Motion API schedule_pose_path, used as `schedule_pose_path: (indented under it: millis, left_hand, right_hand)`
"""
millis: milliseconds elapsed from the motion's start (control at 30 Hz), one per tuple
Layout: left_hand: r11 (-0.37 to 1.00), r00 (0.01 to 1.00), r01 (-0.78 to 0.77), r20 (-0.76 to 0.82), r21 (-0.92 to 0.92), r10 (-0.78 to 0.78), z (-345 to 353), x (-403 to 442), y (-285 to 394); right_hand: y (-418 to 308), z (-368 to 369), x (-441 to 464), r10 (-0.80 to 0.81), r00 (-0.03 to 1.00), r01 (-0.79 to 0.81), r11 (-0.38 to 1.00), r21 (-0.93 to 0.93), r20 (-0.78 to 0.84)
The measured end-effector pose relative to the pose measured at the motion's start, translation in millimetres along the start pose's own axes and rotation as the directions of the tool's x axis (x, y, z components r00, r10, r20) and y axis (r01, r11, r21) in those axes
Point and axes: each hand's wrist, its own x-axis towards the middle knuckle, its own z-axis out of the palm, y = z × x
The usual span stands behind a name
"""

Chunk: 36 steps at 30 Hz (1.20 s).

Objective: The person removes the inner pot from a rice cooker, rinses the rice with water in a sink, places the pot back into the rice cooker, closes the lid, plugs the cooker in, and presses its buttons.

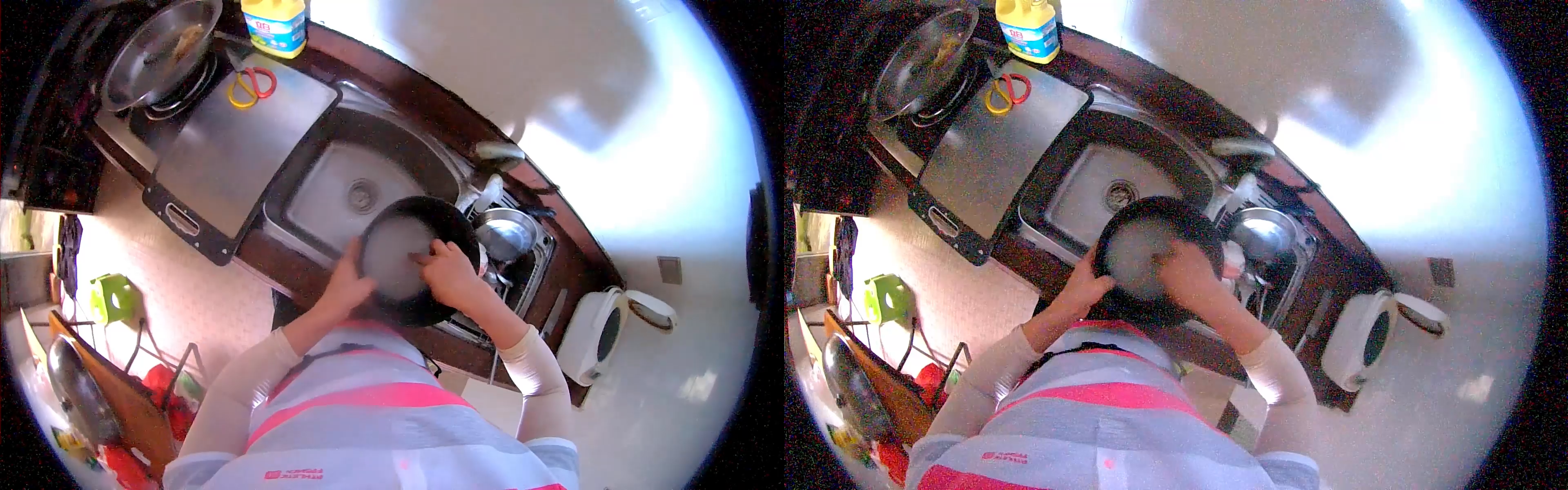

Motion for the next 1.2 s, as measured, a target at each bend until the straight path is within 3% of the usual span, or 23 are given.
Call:
schedule_pose_path:
  millis: [67,167,233,333,467,633,700,767,800,833,867,900,933,967,1000,1067,1100,1133,1200]
  left_hand:
    - [0.999,1.0,-0.023,0.0,-0.031,0.023,-0.9,1.4,-7.6]
    - [0.994,1.0,-0.016,-0.014,-0.112,0.015,2.3,-0.2,-4.3]
    - [0.991,0.999,-0.011,-0.034,-0.136,0.007,4.8,-3.1,3.9]
    - [0.999,0.996,-0.018,-0.088,0.029,0.021,5.6,-1.6,3.3]
    - [0.998,0.997,0.023,-0.066,-0.055,-0.026,4.7,-3.0,7.7]
    - [0.984,0.99,0.138,-0.001,-0.115,-0.139,3.3,-4.5,28.8]
    - [0.991,0.995,0.091,-0.034,-0.097,-0.094,1.1,1.8,17.6]
    - [0.99,0.993,0.106,-0.039,-0.09,-0.11,-1.8,6.8,21.6]
    - [0.985,0.988,0.148,-0.036,-0.092,-0.152,-5.1,8.7,24.4]
    - [0.99,0.993,0.099,-0.047,-0.096,-0.104,-4.1,15.3,28.6]
    - [0.966,0.97,0.227,-0.063,-0.125,-0.236,-5.3,13.9,38.5]
    - [0.978,0.977,0.198,-0.067,-0.061,-0.202,-7.8,21.1,37.4]
    - [0.986,0.983,0.168,-0.073,0.003,-0.168,-11.8,28.5,32.8]
    - [0.99,0.988,0.132,-0.073,-0.042,-0.134,-12.7,35.0,30.7]
    - [0.992,0.992,0.096,-0.074,-0.085,-0.102,-13.6,41.4,28.4]
    - [0.988,0.991,0.101,-0.079,-0.121,-0.111,-17.1,56.1,25.5]
    - [0.984,0.985,0.141,-0.082,-0.114,-0.15,-19.9,64.0,24.0]
    - [0.978,0.978,0.181,-0.088,-0.107,-0.191,-19.7,70.3,25.5]
    - [0.982,0.977,0.145,-0.143,-0.12,-0.161,-13.1,77.1,37.3]
  right_hand:
    - [-1.1,-12.4,0.5,-0.036,0.997,0.038,0.999,-0.021,0.061]
    - [-1.3,-0.8,3.5,0.012,1.0,-0.012,1.0,-0.005,-0.009]
    - [-0.2,-0.1,5.4,0.008,0.999,-0.007,1.0,-0.03,0.033]
    - [-0.1,6.1,8.9,0.03,0.997,-0.027,0.999,-0.047,0.065]
    - [0.5,10.3,14.7,0.072,0.99,-0.069,0.997,-0.024,0.122]
    - [2.5,19.4,16.9,0.099,0.993,-0.101,0.995,0.024,0.069]
    - [6.9,22.8,16.0,0.122,0.992,-0.123,0.99,0.076,0.011]
    - [12.0,2.4,9.3,0.134,0.987,-0.123,0.985,0.117,-0.09]
    - [17.8,-3.5,3.2,0.269,0.93,-0.195,0.939,0.284,-0.251]
    - [23.7,-8.7,-3.8,0.412,0.827,-0.224,0.866,0.448,-0.382]
    - [30.4,-12.2,-10.1,0.549,0.687,-0.205,0.774,0.599,-0.476]
    - [45.2,1.2,-13.9,0.685,0.538,-0.159,0.655,0.739,-0.491]
    - [53.4,5.5,-19.9,0.856,0.424,-0.084,0.363,0.928,-0.296]
    - [64.7,16.6,-24.6,0.913,0.383,0.021,0.146,0.989,-0.142]
    - [77.4,33.4,-27.5,0.932,0.361,0.137,-0.077,0.988,0.023]
    - [105.6,84.0,-25.8,0.853,0.452,0.081,-0.331,0.94,0.261]
    - [106.6,84.8,-28.2,0.7,0.636,0.256,-0.589,0.767,0.325]
    - [123.5,135.9,-16.8,0.645,0.725,0.396,-0.679,0.618,0.244]
    - [132.2,140.8,2.6,0.568,0.653,0.336,-0.81,0.481,0.501]
